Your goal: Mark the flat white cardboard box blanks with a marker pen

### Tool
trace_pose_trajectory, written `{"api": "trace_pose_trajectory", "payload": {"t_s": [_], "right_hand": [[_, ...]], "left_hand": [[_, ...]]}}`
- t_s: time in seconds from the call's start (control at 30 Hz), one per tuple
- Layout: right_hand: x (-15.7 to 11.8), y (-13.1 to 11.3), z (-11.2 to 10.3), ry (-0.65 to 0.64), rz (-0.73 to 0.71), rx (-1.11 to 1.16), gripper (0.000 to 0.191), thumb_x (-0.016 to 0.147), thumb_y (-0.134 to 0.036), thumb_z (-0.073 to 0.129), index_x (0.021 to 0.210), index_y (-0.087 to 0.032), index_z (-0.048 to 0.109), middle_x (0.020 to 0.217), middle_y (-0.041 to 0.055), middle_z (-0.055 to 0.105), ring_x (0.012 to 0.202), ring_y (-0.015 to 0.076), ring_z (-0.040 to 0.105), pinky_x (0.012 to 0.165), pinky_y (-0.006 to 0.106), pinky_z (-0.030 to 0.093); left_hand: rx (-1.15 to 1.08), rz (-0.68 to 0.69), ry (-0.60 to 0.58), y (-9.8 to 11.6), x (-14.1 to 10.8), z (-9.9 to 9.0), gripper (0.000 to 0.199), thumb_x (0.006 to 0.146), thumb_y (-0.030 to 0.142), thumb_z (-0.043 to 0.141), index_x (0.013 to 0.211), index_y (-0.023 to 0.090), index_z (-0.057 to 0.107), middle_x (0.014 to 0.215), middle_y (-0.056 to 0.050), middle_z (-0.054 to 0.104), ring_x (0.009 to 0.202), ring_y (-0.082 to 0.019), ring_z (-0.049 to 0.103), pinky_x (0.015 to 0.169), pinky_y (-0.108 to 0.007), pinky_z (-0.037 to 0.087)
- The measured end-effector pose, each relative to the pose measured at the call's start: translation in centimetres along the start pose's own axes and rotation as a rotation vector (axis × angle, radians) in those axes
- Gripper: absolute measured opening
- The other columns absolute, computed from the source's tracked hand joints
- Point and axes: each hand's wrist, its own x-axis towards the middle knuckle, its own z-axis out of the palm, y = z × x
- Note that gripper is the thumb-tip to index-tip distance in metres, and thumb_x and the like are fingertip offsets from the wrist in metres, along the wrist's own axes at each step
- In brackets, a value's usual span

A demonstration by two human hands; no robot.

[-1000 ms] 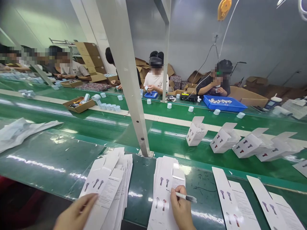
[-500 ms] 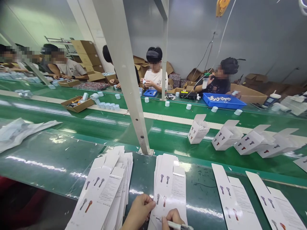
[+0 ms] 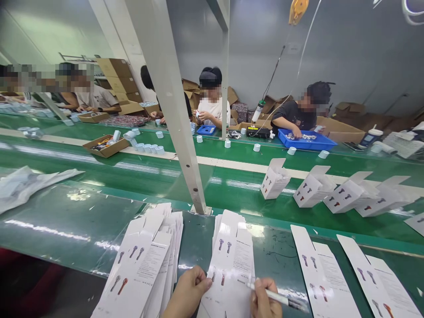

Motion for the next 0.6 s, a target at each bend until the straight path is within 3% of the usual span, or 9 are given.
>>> {"api": "trace_pose_trajectory", "payload": {"t_s": [0.13,0.23,0.4,0.5,0.6], "right_hand": [[1.9,0.1,-0.1,-0.007,0.040,0.109,0.046,0.066,-0.052,0.078,0.066,-0.024,0.042,0.041,-0.0127,0.044,0.030,0.0032,0.031,0.031,0.014,0.022],[3.1,1.4,-0.5,-0.012,0.084,0.211,0.043,0.064,-0.049,0.080,0.069,-0.024,0.044,0.043,-0.0128,0.047,0.029,0.0042,0.035,0.029,0.014,0.025],[4.2,2.3,-1.3,-0.077,0.073,0.270,0.044,0.072,-0.052,0.071,0.063,-0.025,0.037,0.044,-0.0125,0.043,0.027,0.0042,0.030,0.027,0.016,0.023],[4.4,1.7,-1.9,-0.127,0.067,0.247,0.046,0.077,-0.053,0.065,0.060,-0.026,0.033,0.044,-0.0116,0.040,0.026,0.0047,0.026,0.026,0.018,0.021],[4.7,0.8,-1.8,-0.136,-0.002,0.095,0.043,0.079,-0.056,0.062,0.064,-0.026,0.036,0.046,-0.0113,0.040,0.030,0.0059,0.027,0.029,0.019,0.022]], "left_hand": [[0.132,-0.017,0.026,0.1,0.2,-0.1,0.021,0.078,0.018,0.058,0.062,0.021,0.045,0.067,0.002,0.054,0.071,-0.016,0.053,0.063,-0.025,0.032],[0.093,-0.029,0.040,0.1,0.4,0.4,0.021,0.076,0.019,0.060,0.061,0.021,0.046,0.065,0.002,0.054,0.070,-0.016,0.054,0.062,-0.025,0.032],[-0.379,-0.134,-0.164,0.5,0.5,1.2,0.024,0.067,0.028,0.066,0.062,0.023,0.044,0.052,0.007,0.045,0.050,-0.012,0.043,0.051,-0.023,0.028],[-0.625,-0.103,-0.224,0.1,0.0,-0.4,0.032,0.057,0.038,0.071,0.064,0.023,0.045,0.050,0.009,0.045,0.047,-0.009,0.038,0.049,-0.022,0.026],[-0.551,-0.099,-0.055,-2.0,-1.7,-4.3,0.041,0.051,0.053,0.074,0.064,0.022,0.051,0.054,0.005,0.055,0.053,-0.012,0.048,0.051,-0.023,0.033]]}}
